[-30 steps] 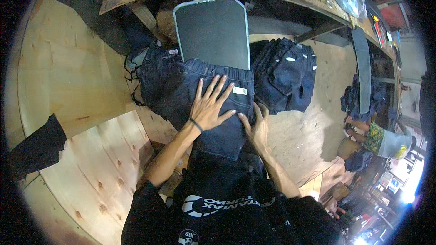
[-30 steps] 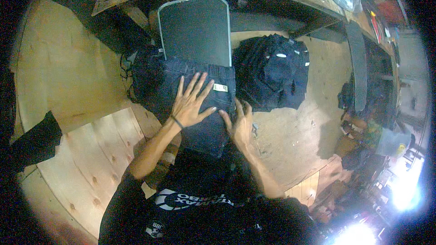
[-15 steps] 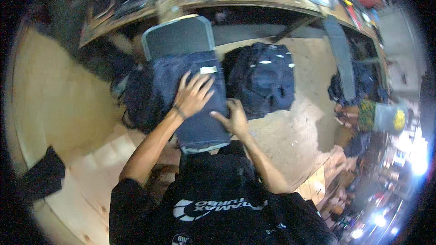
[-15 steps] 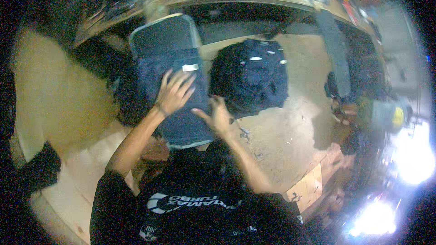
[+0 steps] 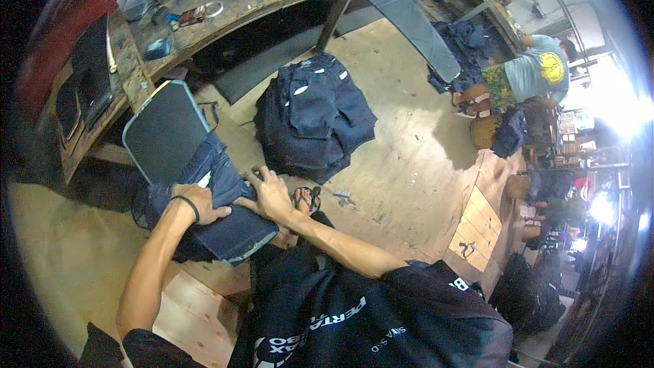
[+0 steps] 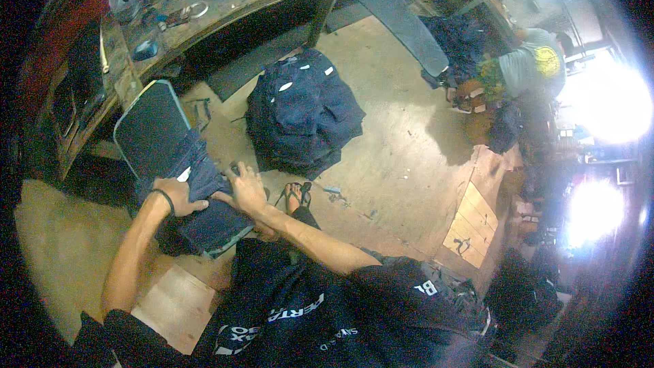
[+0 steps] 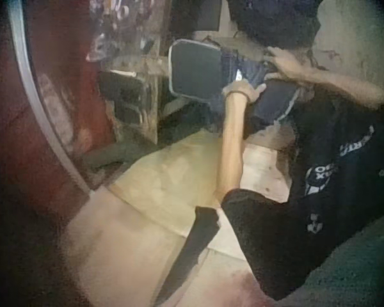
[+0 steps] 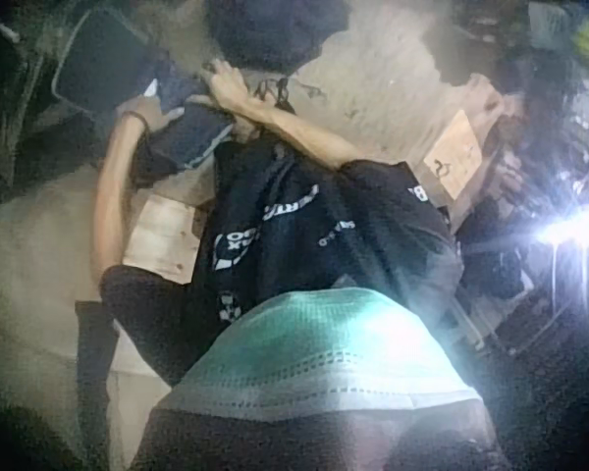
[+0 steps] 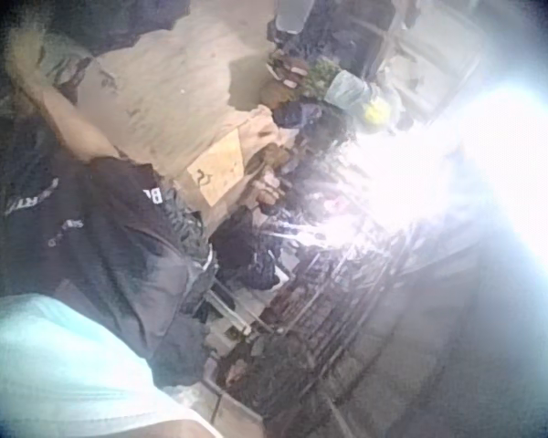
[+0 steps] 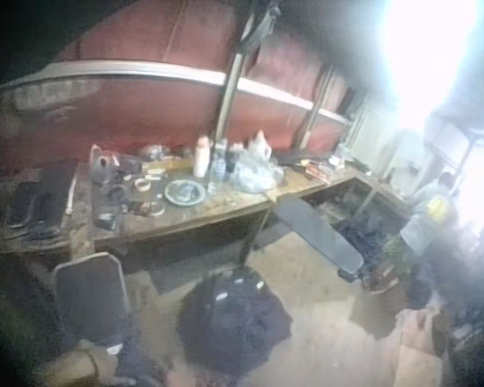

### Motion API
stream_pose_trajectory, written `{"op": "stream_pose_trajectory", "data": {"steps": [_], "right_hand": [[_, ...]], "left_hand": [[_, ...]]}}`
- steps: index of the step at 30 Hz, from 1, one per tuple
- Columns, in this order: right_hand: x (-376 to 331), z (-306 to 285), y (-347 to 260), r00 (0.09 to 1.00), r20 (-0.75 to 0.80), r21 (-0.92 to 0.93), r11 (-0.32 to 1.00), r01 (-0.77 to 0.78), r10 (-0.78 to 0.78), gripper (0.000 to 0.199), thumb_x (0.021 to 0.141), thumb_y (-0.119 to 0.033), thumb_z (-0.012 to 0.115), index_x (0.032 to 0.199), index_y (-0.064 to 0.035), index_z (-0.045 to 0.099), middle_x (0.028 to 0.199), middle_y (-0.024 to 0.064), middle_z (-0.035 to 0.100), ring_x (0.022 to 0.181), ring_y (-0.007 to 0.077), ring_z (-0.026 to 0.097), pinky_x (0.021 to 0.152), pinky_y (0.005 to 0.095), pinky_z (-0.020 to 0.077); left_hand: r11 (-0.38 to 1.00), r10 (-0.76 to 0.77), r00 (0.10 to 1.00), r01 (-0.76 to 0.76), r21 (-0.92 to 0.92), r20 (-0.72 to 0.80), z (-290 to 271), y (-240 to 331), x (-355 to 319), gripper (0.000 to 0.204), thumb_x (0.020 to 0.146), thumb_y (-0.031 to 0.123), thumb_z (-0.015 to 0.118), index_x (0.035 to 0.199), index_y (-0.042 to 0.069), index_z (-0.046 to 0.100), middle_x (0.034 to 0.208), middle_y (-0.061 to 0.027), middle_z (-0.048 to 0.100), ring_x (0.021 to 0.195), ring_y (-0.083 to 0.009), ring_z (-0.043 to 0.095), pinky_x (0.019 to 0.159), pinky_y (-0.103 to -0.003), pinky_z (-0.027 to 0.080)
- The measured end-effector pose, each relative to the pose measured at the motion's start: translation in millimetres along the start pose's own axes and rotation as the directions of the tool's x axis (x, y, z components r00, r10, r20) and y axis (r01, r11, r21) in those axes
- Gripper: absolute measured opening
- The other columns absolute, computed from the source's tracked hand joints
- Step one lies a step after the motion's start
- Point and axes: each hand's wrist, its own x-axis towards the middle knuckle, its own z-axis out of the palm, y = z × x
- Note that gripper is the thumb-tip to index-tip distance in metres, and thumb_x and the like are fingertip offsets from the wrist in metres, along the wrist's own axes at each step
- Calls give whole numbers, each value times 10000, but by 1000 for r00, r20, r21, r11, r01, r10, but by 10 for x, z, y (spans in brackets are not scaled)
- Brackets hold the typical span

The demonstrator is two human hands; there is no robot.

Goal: The person irons a pair of dark blue shorts on a small ironing board. They repeatedly smooth the fabric with an iron, flip the garment to treat both sides, and adjust the position on the board. The person briefly touches a phone on the table before resuming ironing.

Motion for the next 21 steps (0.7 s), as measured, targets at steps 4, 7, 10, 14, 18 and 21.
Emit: {"op": "stream_pose_trajectory", "data": {"steps": [4, 7, 10, 14, 18, 21], "right_hand": [[29, 32, 0, 999, -41, -56, 998, 31, -34, 650, 785, -469, 873, 1247, -45, 705, 1276, 198, 613, 1142, 419, 629, 941, 508, 531], [31, -23, -44, 996, -75, 0, 999, 45, -45, 682, 797, -533, 871, 1200, -1, 727, 1321, 229, 615, 1155, 414, 645, 962, 499, 554], [46, -89, -77, 997, -57, 25, 998, 61, -59, 744, 798, -564, 867, 1223, 30, 730, 1337, 287, 615, 1151, 461, 656, 986, 508, 554], [88, -102, -90, 998, -19, 52, 997, 62, -61, 759, 821, -559, 850, 1218, 74, 718, 1323, 293, 618, 1172, 459, 649, 998, 508, 548], [105, -58, -61, 998, -1, 18, 998, 60, -60, 740, 838, -576, 825, 1239, 35, 709, 1307, 274, 621, 1167, 452, 642, 979, 513, 548], [85, -39, -47, 996, -10, 30, 996, 86, -86, 707, 843, -572, 820, 1233, 7, 714, 1304, 262, 624, 1164, 445, 639, 969, 514, 547]], "left_hand": [[990, -4, 1000, 2, -144, -14, 86, -3, -62, 758, 1032, 614, 506, 1447, -15, 596, 1543, -239, 553, 1453, -361, 522, 1199, -770, 200], [986, -122, 940, 78, -149, -319, 298, -7, -18, 703, 1037, 544, 508, 1463, -14, 548, 1482, -197, 602, 1429, -330, 528, 1215, -789, 17], [966, -246, 779, 150, -209, -577, 540, -22, 170, 650, 1041, 446, 519, 1500, -15, 511, 1468, -133, 602, 1446, -252, 494, 1206, -779, -134], [947, -207, 599, -76, -312, -774, 855, -136, 487, 619, 978, 408, 647, 1418, -21, 573, 1296, -118, 675, 1290, -255, 601, 1216, -806, -16], [951, 10, 71, -308, -13, -997, 1093, -298, 680, 530, 769, 273, 894, 1200, 98, 641, 1172, -74, 630, 1141, -236, 626, 1202, -640, 348], [964, 90, 25, -254, 81, -996, 1172, -331, 725, 612, 750, 288, 916, 1265, 190, 600, 1261, -54, 556, 1163, -260, 596, 1127, -601, 418]]}}
